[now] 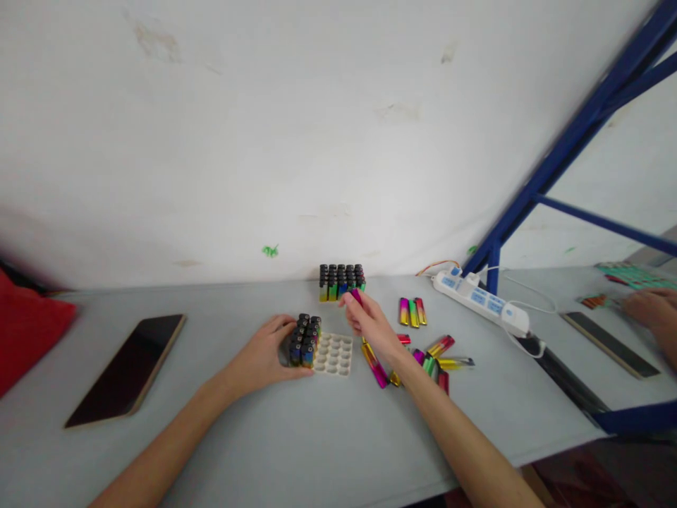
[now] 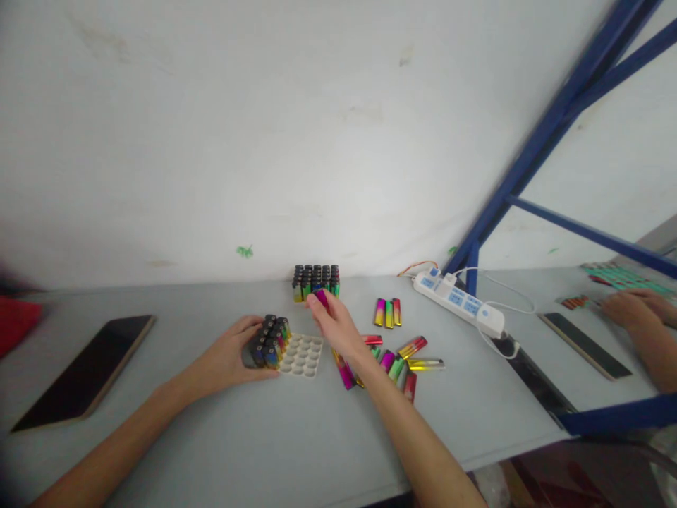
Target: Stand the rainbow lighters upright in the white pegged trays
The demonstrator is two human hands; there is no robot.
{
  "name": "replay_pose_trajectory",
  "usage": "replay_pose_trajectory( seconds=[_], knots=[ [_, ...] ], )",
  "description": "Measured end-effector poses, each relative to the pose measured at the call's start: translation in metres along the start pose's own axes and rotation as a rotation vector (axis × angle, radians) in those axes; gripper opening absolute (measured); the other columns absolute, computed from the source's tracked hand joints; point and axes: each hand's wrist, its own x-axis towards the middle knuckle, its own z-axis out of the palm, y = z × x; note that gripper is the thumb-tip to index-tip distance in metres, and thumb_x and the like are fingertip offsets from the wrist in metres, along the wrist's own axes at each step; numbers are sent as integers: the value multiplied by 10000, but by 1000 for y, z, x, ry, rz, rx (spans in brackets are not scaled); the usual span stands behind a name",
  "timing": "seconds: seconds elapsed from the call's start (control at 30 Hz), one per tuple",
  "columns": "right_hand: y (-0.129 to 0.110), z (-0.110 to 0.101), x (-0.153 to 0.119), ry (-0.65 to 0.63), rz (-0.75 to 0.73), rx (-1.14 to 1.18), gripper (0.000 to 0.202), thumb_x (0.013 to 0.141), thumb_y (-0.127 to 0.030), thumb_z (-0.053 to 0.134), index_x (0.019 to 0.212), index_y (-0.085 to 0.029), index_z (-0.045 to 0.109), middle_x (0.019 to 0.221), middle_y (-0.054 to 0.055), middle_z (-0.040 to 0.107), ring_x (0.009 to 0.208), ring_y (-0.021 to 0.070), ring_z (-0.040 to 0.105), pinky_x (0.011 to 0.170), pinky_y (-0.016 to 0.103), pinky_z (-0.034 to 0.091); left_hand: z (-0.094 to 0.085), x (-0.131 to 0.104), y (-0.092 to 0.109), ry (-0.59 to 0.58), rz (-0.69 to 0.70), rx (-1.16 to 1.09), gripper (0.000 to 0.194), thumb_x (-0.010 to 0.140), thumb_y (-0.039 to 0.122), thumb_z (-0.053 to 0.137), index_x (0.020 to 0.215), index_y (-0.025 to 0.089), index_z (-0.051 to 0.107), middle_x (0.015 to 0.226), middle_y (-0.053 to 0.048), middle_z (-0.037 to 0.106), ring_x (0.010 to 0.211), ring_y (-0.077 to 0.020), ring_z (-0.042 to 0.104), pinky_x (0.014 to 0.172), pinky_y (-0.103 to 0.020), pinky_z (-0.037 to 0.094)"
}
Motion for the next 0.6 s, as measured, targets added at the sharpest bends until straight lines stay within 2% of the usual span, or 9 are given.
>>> replay_pose_trajectory(
  seconds=[0.1, 0.23, 0.4, 0.53, 0.6],
  knots=[
    [8, 6, 6, 115, -56, -98, 752, 925, -992, 643, 732, -288, 459, 672, -68, 345, 631, 145, 301, 566, 311, 236, 0, -1, 2, -9, -10, -3, 686, 726, 615, 1032, 1251, 226, 828, 1347, -157, 810, 1263, -417, 791, 1180, -565, 665],
    [23, 12, 2, 278, -105, -234, 694, 946, -881, 625, 657, -304, 371, 634, -64, 316, 637, 142, 293, 597, 325, 234, 0, -1, 2, -9, -24, -13, 690, 713, 602, 1038, 1261, 242, 822, 1343, -151, 804, 1276, -421, 783, 1188, -585, 658],
    [32, 12, -2, 294, -111, -411, 549, 938, -706, 563, 630, -309, 340, 606, -56, 330, 632, 141, 311, 610, 325, 235, 1, -2, -1, -9, -24, 9, 683, 706, 607, 1033, 1240, 231, 832, 1313, -148, 807, 1242, -432, 796, 1155, -602, 679],
    [33, 7, 1, 261, -114, -477, 550, 991, -718, 541, 665, -294, 413, 615, -49, 407, 643, 160, 388, 625, 325, 283, 0, -1, 1, -5, -22, 24, 713, 690, 589, 1047, 1256, 212, 829, 1334, -162, 808, 1265, -438, 794, 1170, -589, 673],
    [33, 5, 1, 204, -126, -497, 549, 1047, -735, 516, 739, -280, 504, 652, -38, 481, 665, 182, 451, 647, 329, 335, -1, -1, 3, -10, -25, 32, 706, 687, 578, 1049, 1251, 216, 827, 1333, -157, 812, 1264, -428, 795, 1172, -587, 672]
  ],
)
